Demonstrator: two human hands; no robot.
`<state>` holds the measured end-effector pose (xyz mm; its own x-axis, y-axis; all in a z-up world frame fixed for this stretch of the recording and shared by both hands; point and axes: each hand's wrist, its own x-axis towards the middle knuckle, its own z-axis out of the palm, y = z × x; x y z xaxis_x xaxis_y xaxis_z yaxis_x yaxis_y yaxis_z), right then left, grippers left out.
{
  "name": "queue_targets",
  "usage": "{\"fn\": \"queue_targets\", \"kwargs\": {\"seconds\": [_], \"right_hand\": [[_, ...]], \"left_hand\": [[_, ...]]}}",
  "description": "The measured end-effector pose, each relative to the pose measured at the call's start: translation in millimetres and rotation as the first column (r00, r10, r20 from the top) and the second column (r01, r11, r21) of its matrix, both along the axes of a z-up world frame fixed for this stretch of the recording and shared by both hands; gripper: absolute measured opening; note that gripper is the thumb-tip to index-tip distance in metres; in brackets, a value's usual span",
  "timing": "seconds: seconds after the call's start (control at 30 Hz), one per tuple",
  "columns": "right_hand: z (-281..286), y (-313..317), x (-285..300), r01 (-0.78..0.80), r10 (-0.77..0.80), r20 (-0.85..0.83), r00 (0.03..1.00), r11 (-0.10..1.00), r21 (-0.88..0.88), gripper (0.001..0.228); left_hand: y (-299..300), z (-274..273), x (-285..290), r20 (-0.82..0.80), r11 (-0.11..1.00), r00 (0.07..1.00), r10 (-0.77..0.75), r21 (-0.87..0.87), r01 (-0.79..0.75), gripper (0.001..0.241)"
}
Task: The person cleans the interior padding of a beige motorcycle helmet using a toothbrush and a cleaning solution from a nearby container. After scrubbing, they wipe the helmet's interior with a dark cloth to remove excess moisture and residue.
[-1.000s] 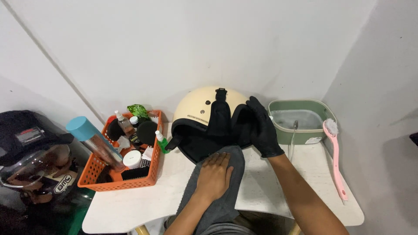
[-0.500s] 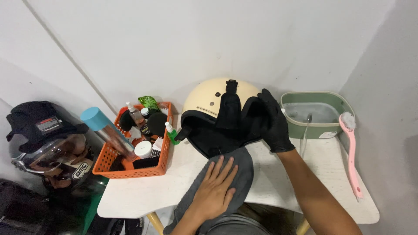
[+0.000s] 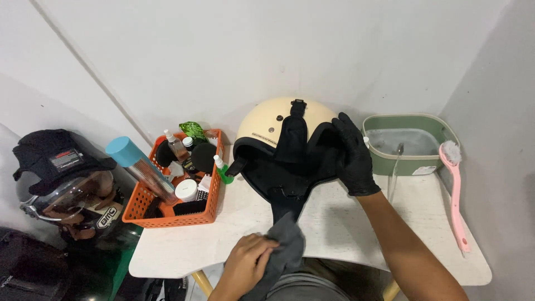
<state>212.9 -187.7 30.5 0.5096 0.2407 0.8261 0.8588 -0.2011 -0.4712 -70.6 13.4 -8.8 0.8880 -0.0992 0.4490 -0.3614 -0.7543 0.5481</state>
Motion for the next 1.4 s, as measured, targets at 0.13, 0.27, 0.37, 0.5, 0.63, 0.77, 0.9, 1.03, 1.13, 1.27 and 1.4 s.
{"fn": "queue_targets", "kwargs": {"seconds": [0.13,0.27,0.37,0.5,0.63,0.77,0.9,1.03,1.13,1.27,1.4], "right_hand": [[5,-3,2,0.009,-0.009,0.006,1.000,0.999,-0.039,0.061],[2,-2,6,-0.019,0.019,0.043,0.999,1.000,-0.013,0.055],[3,-1,-1,-0.027,0.027,0.011,1.000,1.000,-0.003,0.054],[9,-3,-4,0.007,-0.005,0.045,0.999,0.999,-0.044,0.062],[1,-3,8,0.066,-0.064,0.029,0.998,0.993,-0.094,0.076],[-5,-4,16,0.095,-0.089,0.060,0.994,0.988,-0.119,0.071],[-25,-3,34,0.063,-0.055,0.071,0.996,0.991,-0.117,0.068],[-25,-4,30,0.076,-0.067,0.088,0.994,0.991,-0.110,0.072],[-18,-3,23,0.055,-0.046,0.082,0.996,0.992,-0.112,0.077],[-6,1,6,-0.023,0.022,0.111,0.994,1.000,0.006,0.050],[-11,3,11,0.020,-0.021,0.120,0.992,1.000,0.015,0.046]], "left_hand": [[19,-9,-3,-0.248,0.892,0.966,0.077,-0.416,-0.178,0.019],[32,-3,13,-0.210,0.559,0.854,0.476,-0.677,-0.478,0.022],[25,13,37,-0.123,0.471,0.812,0.571,-0.761,-0.447,0.021],[5,21,81,0.166,0.728,0.863,0.477,-0.625,-0.283,0.016],[-11,36,99,0.000,0.917,0.952,0.307,-0.268,-0.296,0.030],[-5,16,110,-0.075,0.932,0.950,0.303,0.230,-0.279,0.046],[4,8,112,-0.079,0.953,0.969,0.234,0.218,-0.213,0.039],[2,-5,105,0.026,0.960,0.978,0.205,0.189,-0.206,0.028],[-5,-2,88,0.113,0.978,0.986,0.124,0.151,-0.141,0.030],[2,-7,67,0.158,0.951,0.985,-0.075,0.307,0.023,0.041],[3,0,50,0.064,0.941,0.978,-0.198,0.293,0.171,0.042]]}}
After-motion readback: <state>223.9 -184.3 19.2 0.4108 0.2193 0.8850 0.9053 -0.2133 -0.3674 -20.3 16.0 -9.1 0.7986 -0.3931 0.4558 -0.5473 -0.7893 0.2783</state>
